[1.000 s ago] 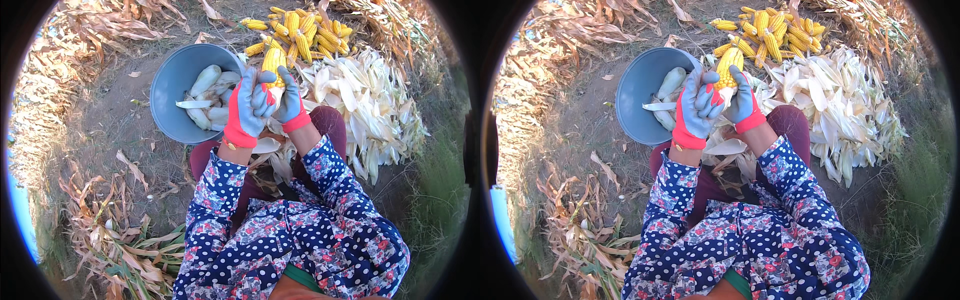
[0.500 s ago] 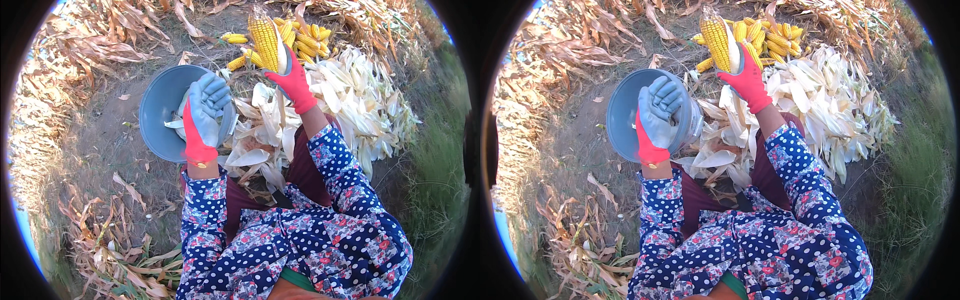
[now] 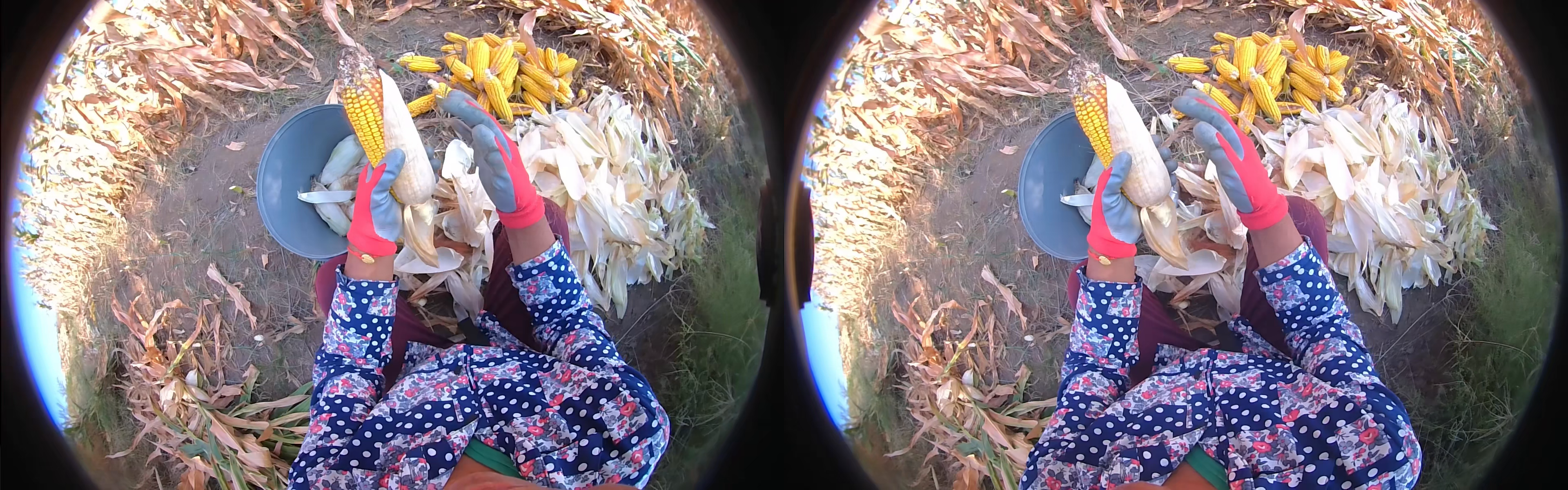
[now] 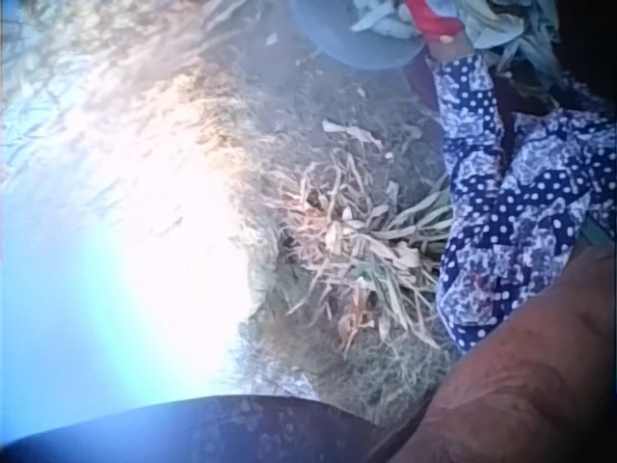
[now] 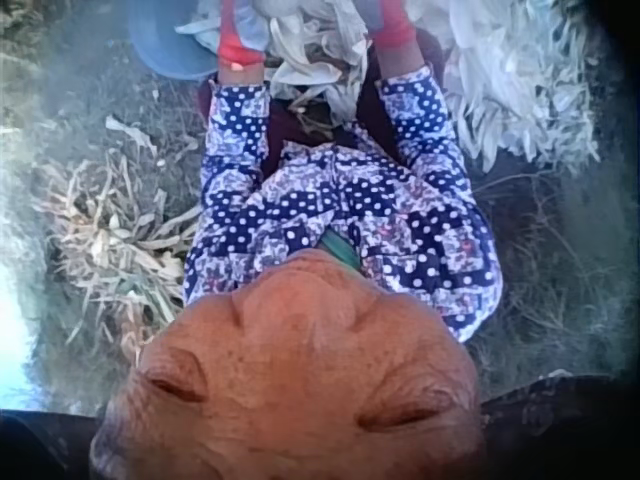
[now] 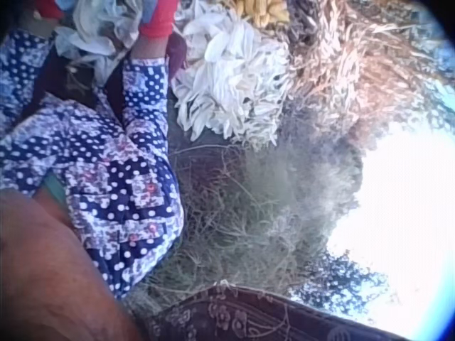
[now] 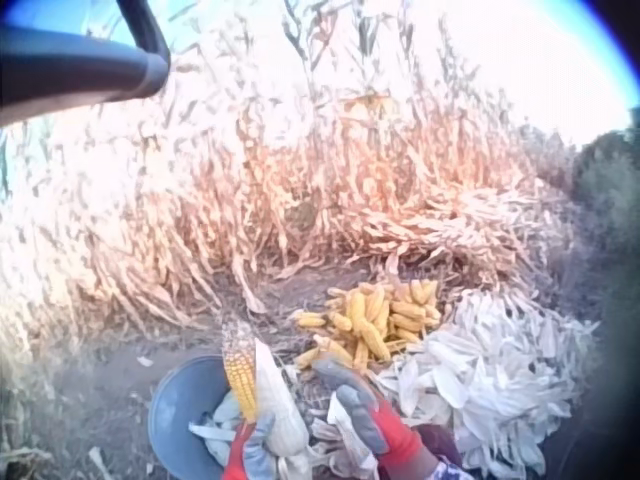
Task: The person sits on the ground in a cornfield and shucks corn cobs by hand. They remove the husks and silk, placing the cleaned cobs into a pile and the husks into a bucket.
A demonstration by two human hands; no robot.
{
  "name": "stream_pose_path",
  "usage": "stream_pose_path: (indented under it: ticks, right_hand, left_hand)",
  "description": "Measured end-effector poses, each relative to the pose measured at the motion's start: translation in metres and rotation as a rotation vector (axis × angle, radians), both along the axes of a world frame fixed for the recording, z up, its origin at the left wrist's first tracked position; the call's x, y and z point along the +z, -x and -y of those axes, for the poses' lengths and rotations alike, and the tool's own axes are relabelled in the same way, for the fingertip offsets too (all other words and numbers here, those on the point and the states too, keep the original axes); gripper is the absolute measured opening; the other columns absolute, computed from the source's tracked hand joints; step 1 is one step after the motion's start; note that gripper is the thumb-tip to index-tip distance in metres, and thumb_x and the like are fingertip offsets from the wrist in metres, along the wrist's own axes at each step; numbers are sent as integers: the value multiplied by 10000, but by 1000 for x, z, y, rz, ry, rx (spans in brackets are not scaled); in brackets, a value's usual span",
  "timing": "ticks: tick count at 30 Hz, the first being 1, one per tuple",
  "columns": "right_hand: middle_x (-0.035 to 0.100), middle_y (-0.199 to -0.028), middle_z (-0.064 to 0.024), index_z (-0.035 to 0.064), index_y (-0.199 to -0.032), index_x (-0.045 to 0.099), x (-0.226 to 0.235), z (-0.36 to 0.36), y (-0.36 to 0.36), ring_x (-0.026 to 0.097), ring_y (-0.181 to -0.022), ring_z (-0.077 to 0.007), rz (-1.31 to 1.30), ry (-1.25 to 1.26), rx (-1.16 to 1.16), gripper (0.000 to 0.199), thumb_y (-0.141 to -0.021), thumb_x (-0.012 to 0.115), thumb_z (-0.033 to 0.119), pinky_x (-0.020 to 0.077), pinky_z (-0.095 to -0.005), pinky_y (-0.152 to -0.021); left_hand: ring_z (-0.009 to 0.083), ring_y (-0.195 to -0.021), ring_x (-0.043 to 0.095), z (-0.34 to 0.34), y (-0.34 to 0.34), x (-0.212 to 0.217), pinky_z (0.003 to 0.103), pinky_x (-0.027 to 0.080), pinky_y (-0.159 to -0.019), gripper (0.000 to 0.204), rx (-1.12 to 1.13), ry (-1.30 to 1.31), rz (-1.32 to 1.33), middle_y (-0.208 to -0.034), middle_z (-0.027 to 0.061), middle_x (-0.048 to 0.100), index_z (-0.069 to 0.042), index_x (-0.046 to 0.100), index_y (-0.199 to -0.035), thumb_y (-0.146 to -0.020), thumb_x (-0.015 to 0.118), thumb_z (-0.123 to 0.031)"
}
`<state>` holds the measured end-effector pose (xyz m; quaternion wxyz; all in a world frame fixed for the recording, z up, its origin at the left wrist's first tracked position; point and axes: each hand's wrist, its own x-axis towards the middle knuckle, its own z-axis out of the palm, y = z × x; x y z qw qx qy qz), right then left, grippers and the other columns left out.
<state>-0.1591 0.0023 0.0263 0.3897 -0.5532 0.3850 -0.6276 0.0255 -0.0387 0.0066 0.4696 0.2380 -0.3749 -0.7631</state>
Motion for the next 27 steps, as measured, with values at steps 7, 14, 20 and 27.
stream_pose_path:
  ticks: [7, 14, 20, 27]
  right_hand:
    - [503, -1308, -73, -3, -1342, 453, 2, 7, -1, 460, -1206, -138, 413, -211, -49, 553, -931, 598, 337, 361, -297, -1020]
    - [636, -1000, -28, 47, -946, 655, -9, 14, 9, 577, -848, -81, 617, -106, -205, 206, -926, 617, 248, 435, -197, -723]
    - [642, -911, -110, 32, -872, 585, -15, 7, 5, 612, -719, -135, 927, -61, 343, 242, -980, 522, 239, 511, -260, -665]
    - [622, -872, -108, -25, -949, 621, -29, -13, -10, 562, -752, -125, 128, -323, 745, 484, -843, 678, 444, 442, -224, -686]
  left_hand:
    - [177, -963, 624, -18, 21, 2, 306, 506, -837, 501, -104, 96, 249, -1094, 88, 623, 3, 506, -1259, -839, 677, -208]
    - [119, -974, 590, -24, 35, -4, 268, 478, -849, 427, -68, 71, 237, -1127, 44, 605, -14, 539, -1233, -866, 675, -184]
    - [136, -978, 593, -14, 24, -6, 288, 480, -859, 457, -24, 2, 97, -1105, 61, 608, -21, 529, -1238, -932, 581, -357]
    - [238, -956, 630, 15, -4, -3, 350, 515, -859, 605, 73, -24, -173, -1068, 132, 627, -16, 473, -1265, -910, 541, -502]
